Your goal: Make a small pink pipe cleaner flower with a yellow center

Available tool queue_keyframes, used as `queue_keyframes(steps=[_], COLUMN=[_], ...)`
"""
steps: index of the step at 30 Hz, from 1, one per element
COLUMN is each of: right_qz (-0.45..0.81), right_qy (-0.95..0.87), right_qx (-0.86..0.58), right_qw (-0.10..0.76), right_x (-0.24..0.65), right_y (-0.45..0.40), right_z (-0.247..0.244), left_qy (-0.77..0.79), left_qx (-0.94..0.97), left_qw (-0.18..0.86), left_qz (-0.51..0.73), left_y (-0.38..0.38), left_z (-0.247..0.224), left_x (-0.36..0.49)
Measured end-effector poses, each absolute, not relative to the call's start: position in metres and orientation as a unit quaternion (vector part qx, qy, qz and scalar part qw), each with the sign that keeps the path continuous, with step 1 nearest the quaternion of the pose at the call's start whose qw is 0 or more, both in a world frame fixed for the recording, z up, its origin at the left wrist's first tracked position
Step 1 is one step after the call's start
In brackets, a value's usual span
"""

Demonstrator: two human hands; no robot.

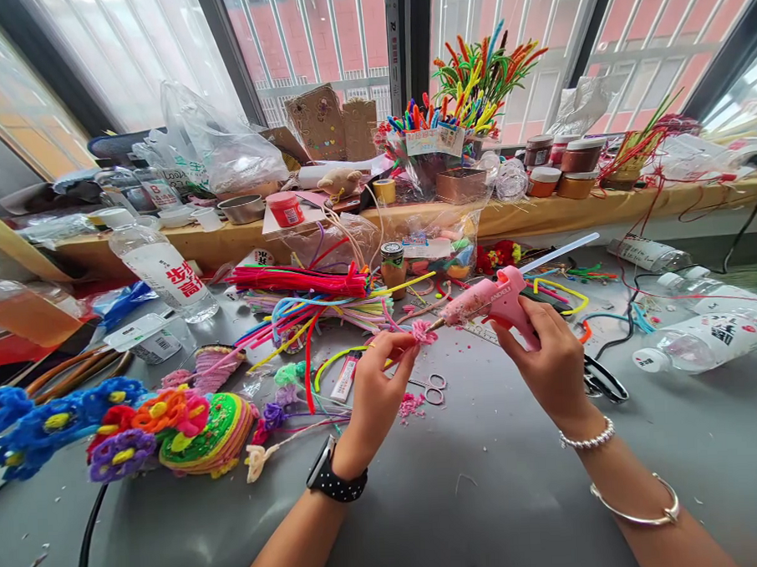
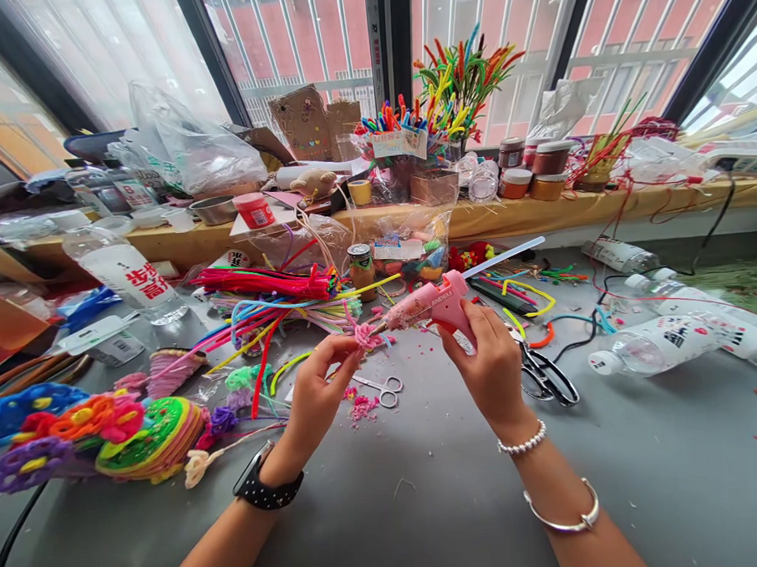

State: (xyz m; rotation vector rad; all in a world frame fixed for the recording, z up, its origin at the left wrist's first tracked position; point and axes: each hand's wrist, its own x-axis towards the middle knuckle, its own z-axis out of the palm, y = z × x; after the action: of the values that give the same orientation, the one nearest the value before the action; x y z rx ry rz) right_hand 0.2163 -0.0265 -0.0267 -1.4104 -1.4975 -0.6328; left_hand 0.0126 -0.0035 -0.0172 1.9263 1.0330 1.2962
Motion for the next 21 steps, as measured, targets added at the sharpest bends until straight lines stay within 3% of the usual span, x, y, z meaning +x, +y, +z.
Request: queue_keyframes(steps=[21], right_qz=[-0.284], right_qy=[-0.611], right_qx=[-0.575], right_qw=[0.464], right_x=[0.2161], right_y=[-0.0264], right_z=[-0.0276], left_qy=[0.393], left_qx=[0.716], left_qw=[0.302], left_qz=[0.491], left_y=[-0.0034], left_z=[-0.0177], left_x=[0.0124])
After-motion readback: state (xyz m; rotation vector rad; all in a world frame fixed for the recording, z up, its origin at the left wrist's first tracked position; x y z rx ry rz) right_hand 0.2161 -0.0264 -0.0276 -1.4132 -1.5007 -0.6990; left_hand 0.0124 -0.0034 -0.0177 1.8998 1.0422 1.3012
